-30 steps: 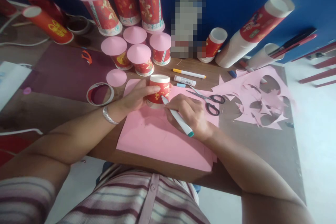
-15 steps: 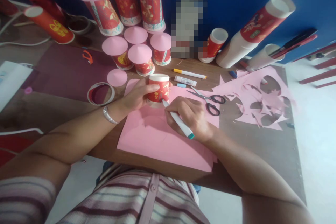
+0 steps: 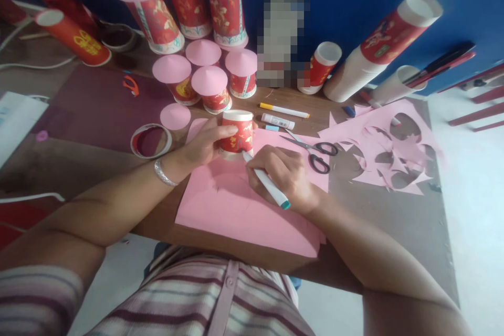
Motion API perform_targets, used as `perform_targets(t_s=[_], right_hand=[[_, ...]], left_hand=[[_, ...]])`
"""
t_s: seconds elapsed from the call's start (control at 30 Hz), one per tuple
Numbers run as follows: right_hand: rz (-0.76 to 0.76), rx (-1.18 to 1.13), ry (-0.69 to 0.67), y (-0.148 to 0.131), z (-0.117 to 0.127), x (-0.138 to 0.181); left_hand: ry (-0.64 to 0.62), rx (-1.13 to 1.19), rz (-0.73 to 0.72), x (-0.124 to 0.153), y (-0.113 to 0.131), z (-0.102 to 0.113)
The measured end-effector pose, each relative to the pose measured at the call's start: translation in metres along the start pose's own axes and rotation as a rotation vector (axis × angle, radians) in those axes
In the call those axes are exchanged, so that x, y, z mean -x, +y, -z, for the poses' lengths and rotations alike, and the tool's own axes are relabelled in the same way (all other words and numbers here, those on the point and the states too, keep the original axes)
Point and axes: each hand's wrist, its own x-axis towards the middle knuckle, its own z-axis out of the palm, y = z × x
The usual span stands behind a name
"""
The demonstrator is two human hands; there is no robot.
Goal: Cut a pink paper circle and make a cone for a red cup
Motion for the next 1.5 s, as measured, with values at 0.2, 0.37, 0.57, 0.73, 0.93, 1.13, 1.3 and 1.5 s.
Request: perform_targets(t_s=[0.2,0.37,0.57,0.73,0.93,1.13,1.3,1.5], right_hand=[[-0.016,0.024,0.017,0.002,0.001,0.0002],[-0.027,0.042,0.036,0.0038,0.0019,0.0004],[-0.054,0.068,0.059,0.0032,0.0016,0.0009],[-0.033,0.052,0.031,0.0027,0.0025,0.0001],[-0.043,0.015,0.004,0.0001,0.0014,0.0013],[-0.045,0.015,0.005,-0.0034,-0.0017,0.003],[-0.036,0.005,0.003,-0.0043,-0.0024,0.0034],[-0.03,0.003,0.019,-0.0041,-0.0022,0.0032]], left_hand=[[-0.009,0.008,0.055,0.0011,0.0011,-0.0003],[-0.005,0.006,0.041,0.0012,0.0021,-0.0011],[-0.017,0.014,0.041,0.0011,0.003,-0.0015],[-0.007,0.023,0.046,0.0015,0.0017,0.0001],[0.007,0.027,0.061,0.0012,-0.0006,0.0017],[-0.001,0.012,0.003,-0.0006,0.0001,0.0],[-0.033,0.015,-0.008,-0.0011,0.0007,-0.0003],[-0.034,0.022,-0.013,-0.0006,0.0008,-0.0002]])
